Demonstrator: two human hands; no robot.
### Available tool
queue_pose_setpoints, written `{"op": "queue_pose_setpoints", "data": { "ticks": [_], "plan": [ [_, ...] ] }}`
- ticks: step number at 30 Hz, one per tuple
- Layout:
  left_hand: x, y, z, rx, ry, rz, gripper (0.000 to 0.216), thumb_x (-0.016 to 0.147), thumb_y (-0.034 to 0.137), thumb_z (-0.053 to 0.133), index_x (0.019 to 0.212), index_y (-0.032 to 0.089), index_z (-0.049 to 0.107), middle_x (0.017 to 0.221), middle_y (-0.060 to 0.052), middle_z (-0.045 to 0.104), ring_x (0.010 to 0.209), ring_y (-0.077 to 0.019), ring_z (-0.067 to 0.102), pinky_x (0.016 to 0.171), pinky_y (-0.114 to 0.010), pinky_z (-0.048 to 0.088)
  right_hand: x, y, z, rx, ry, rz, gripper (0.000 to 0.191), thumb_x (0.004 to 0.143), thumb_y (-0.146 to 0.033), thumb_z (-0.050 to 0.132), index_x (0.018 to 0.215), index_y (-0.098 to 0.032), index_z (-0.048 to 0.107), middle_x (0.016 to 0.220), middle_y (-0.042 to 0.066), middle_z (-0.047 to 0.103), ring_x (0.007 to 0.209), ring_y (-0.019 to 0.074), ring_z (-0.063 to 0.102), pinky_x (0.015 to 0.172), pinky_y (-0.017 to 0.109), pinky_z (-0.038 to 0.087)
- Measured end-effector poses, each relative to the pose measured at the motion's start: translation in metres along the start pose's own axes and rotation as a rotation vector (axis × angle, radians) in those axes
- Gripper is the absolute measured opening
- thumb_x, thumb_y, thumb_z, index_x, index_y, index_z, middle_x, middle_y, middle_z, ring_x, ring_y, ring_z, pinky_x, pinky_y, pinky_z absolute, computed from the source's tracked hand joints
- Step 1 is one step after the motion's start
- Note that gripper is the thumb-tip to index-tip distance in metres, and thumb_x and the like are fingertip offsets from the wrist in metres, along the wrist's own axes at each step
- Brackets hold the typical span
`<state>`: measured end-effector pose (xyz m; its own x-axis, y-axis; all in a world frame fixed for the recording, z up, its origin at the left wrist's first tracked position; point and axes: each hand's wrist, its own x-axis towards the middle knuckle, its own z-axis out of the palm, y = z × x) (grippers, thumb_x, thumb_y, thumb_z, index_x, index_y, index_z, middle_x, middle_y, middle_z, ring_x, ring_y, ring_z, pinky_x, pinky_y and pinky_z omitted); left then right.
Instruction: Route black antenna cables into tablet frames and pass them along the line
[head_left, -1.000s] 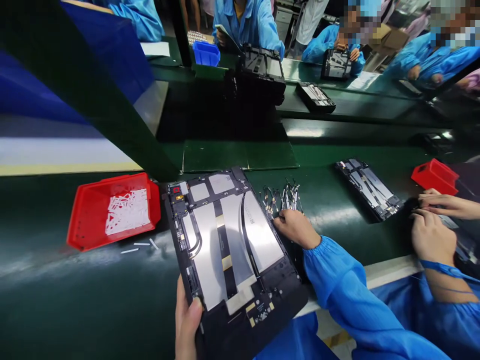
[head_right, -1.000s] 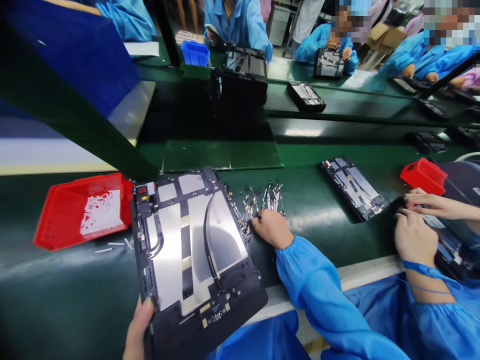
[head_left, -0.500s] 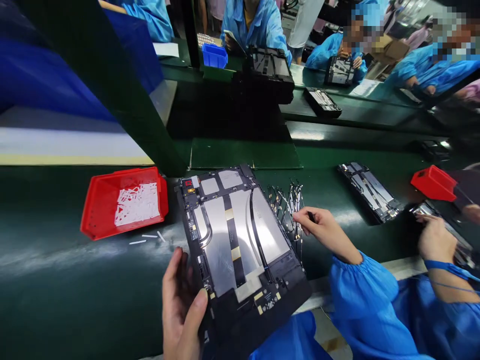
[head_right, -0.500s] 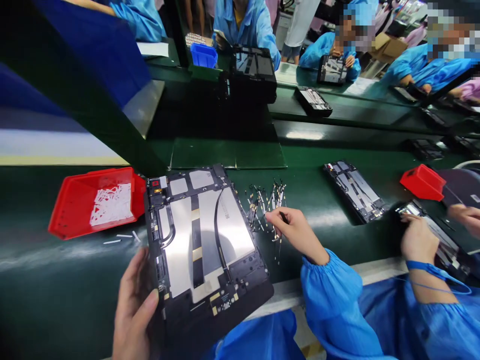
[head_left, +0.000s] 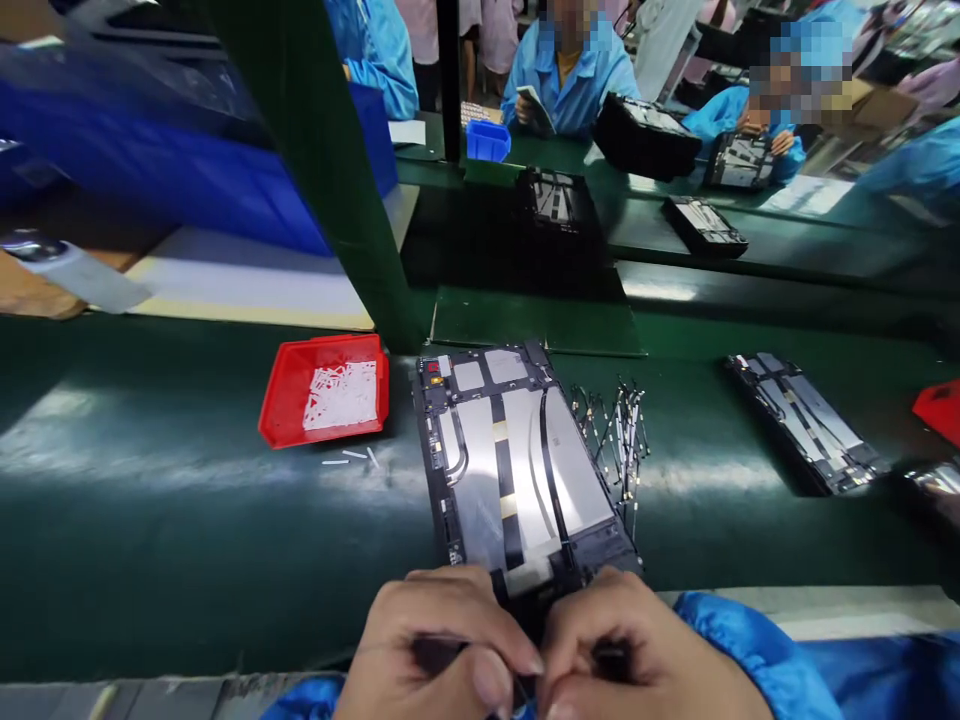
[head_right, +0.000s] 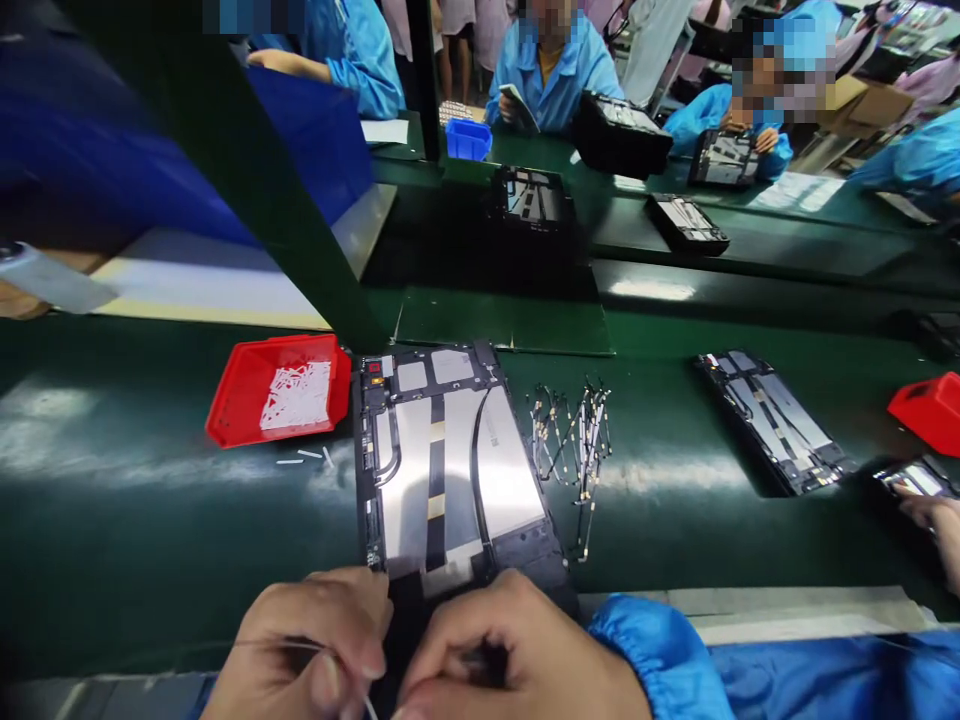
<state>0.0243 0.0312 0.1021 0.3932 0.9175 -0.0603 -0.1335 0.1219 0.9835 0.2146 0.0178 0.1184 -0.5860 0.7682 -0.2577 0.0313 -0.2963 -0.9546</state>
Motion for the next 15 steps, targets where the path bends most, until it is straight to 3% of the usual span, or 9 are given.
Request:
{"op": "queue_pose_setpoints", "data": {
  "ticks": [2, 5, 10, 13, 15],
  "plan": [
    [0.0, -0.001, -0.002, -0.017, 0.026, -0.011, 0.031, 0.081, 0.051, 0.068, 0.065, 0.025, 0.077, 0.041, -0.002, 0.059, 0.045, -0.0133, 0.054, 0.048, -0.022, 0.044, 0.006, 0.002, 0.002, 0.017, 0.035, -0.014, 0.025, 0.085, -0.038, 0.066, 0.073, -0.016, 0.067, 0.057, -0.005, 0.047, 0.051, 0.0044, 0.039, 0.048, 0.017, 0.031],
    [-0.001, -0.003, -0.004, 0.094, -0.014, -0.04, 0.025, 0.08, 0.042, 0.07, 0.066, 0.023, 0.077, 0.051, -0.005, 0.067, 0.049, -0.0148, 0.056, 0.05, -0.025, 0.044, 0.009, 0.002, 0.001, -0.015, 0.131, -0.017, 0.018, 0.08, -0.035, 0.073, 0.079, -0.017, 0.07, 0.054, -0.008, 0.04, 0.05, 0.0038, 0.033, 0.047, 0.017, 0.026],
    [-0.003, -0.005, -0.006, 0.222, -0.107, -0.079, 0.015, 0.08, 0.033, 0.072, 0.07, 0.023, 0.079, 0.06, -0.005, 0.071, 0.054, -0.0153, 0.06, 0.053, -0.025, 0.046, 0.009, 0.003, 0.005, -0.024, 0.106, 0.101, 0.029, 0.072, -0.034, 0.081, 0.06, -0.016, 0.062, 0.049, -0.009, 0.039, 0.045, 0.0026, 0.03, 0.041, 0.017, 0.022],
    [-0.009, -0.009, -0.012, 0.203, 0.007, -0.04, 0.01, 0.081, 0.031, 0.071, 0.084, 0.026, 0.079, 0.059, -0.002, 0.068, 0.053, -0.013, 0.058, 0.053, -0.022, 0.047, 0.01, 0.003, 0.009, -0.105, 0.1, 0.074, 0.021, 0.077, -0.03, 0.077, 0.065, -0.018, 0.065, 0.054, -0.006, 0.055, 0.047, 0.0036, 0.042, 0.045, 0.015, 0.033],
    [-0.018, -0.013, -0.015, 0.192, 0.201, -0.03, 0.01, 0.08, 0.033, 0.071, 0.085, 0.027, 0.078, 0.066, -0.002, 0.067, 0.06, -0.0137, 0.06, 0.058, -0.021, 0.05, 0.011, 0.001, 0.009, -0.22, 0.176, 0.041, 0.013, 0.08, -0.031, 0.074, 0.072, -0.021, 0.07, 0.062, -0.003, 0.066, 0.053, 0.0065, 0.055, 0.05, 0.016, 0.042]
  ]
}}
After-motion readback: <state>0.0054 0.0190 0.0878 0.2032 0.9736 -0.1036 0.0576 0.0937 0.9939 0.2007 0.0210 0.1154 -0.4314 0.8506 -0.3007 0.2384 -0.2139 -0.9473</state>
